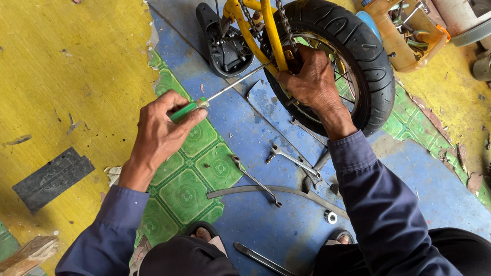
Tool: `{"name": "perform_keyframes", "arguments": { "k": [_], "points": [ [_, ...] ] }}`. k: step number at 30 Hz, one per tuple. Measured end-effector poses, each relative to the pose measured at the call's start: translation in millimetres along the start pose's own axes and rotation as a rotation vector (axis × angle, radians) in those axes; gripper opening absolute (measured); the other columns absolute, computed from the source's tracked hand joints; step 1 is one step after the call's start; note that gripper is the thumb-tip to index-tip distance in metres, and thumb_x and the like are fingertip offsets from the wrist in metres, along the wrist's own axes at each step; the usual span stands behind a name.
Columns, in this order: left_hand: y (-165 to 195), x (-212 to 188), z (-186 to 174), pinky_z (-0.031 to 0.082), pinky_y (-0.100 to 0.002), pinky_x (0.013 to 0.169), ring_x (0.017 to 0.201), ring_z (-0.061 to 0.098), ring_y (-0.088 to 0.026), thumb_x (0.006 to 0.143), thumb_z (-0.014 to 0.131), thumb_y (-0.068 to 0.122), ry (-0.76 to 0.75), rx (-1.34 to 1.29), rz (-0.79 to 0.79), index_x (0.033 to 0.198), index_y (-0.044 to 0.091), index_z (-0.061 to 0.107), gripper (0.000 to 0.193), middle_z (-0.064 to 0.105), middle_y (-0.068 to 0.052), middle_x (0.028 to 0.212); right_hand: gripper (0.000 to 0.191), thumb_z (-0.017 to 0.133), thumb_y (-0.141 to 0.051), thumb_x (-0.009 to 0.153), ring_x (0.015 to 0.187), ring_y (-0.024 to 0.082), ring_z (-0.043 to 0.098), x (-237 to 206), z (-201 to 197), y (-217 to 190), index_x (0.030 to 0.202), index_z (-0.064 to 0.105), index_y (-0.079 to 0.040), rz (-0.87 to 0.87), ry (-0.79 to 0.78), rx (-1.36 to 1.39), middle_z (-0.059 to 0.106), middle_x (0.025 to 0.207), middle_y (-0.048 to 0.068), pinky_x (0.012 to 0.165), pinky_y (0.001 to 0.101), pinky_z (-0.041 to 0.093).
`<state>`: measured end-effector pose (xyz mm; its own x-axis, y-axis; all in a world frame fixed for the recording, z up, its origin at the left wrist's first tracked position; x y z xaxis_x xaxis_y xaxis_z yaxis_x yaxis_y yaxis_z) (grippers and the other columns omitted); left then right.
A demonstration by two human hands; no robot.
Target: The person adjusts the rear wheel and chain of a yellow bicycle using a screwdriver and wrench. They tighten bolts on the rear axle, rotate the wheel to check alignment, and manipulate the chain and pedal. The person then moves the bicycle to a different position in the workshop.
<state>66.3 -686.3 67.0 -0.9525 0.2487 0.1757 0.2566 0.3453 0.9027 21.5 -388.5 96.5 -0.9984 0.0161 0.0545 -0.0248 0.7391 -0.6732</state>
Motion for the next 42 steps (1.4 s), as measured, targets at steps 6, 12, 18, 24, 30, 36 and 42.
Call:
{"name": "perform_keyframes", "arguments": {
  "k": [6,12,18,24,30,36,42],
  "points": [
    [-34,-9,9,0.052,-0.038,0.062,0.063,0.066,-0.023,0.106,0.062,0.05,-0.206,0.099,-0.434,0.087,0.002,0.075,0.053,0.064,-0.019,0.066,0.037,0.085,-0.018,0.075,0.068,0.014,0.06,0,-3,-2,0.102,0.07,0.003,-0.046,0.001,0.004,0.069,0.08,0.008,0.064,0.0322,0.052],
    [16,0,0,0.055,-0.034,0.062,0.071,0.07,-0.02,0.09,0.074,0.043,0.034,0.022,0.113,0.094,-0.003,0.061,0.048,0.071,-0.015,0.079,0.032,0.086,-0.018,0.075,0.065,0.013,0.058,1,-1,7,0.097,0.072,0.001,0.003,-0.008,-0.016,0.067,0.075,0.006,0.061,0.0324,0.05],
    [-13,-2,5,0.05,-0.041,0.059,0.063,0.054,-0.034,0.102,0.07,0.036,-0.145,0.327,-0.305,0.08,-0.005,0.068,0.047,0.058,-0.027,0.068,0.031,0.088,-0.018,0.074,0.061,0.012,0.053,1,2,11,0.092,0.071,0.002,-0.006,-0.011,-0.014,0.064,0.071,0.003,0.057,0.0319,0.047],
    [18,2,1,0.054,-0.034,0.059,0.07,0.072,-0.018,0.086,0.081,0.031,-0.032,0.012,0.03,0.102,-0.001,0.061,0.041,0.074,-0.014,0.08,0.03,0.087,-0.017,0.076,0.064,0.014,0.055,2,3,14,0.094,0.073,0.002,0.029,-0.017,-0.01,0.067,0.073,0.007,0.06,0.0324,0.048],
    [-1,-1,9,0.055,-0.032,0.064,0.075,0.073,-0.016,0.09,0.082,0.025,-0.038,0.008,-0.066,0.093,0.001,0.059,0.033,0.076,-0.014,0.084,0.038,0.083,-0.014,0.082,0.09,0.019,0.075,1,5,4,0.114,0.07,0.003,-0.057,-0.019,0.004,0.078,0.103,0.016,0.081,0.0354,0.06],
    [-1,-1,7,0.054,-0.033,0.063,0.071,0.069,-0.016,0.091,0.081,0.025,-0.058,0.029,-0.101,0.093,0.001,0.06,0.032,0.074,-0.015,0.083,0.053,0.079,-0.011,0.089,0.102,0.031,0.077,-11,-4,-24,0.133,0.056,0.005,-0.18,0.085,0.0,0.073,0.117,0.024,0.088,0.0406,0.062],
    [2,-3,7,0.054,-0.033,0.063,0.07,0.068,-0.017,0.09,0.082,0.025,-0.055,0.03,-0.115,0.09,0.001,0.061,0.031,0.073,-0.014,0.08,0.06,0.073,-0.007,0.095,0.104,0.038,0.074,-36,-10,-55,0.147,0.048,0.01,-0.314,0.154,-0.101,0.072,0.115,0.029,0.087,0.0451,0.06]
  ]
}}
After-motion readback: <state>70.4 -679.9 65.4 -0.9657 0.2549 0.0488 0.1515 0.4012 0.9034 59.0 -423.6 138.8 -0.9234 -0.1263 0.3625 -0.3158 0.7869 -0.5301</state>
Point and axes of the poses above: each hand's wrist, its own x-axis towards the middle knuckle, its own z-axis out of the palm, y = z × x, the point moved 9 cm from there along x, towards the middle knuckle
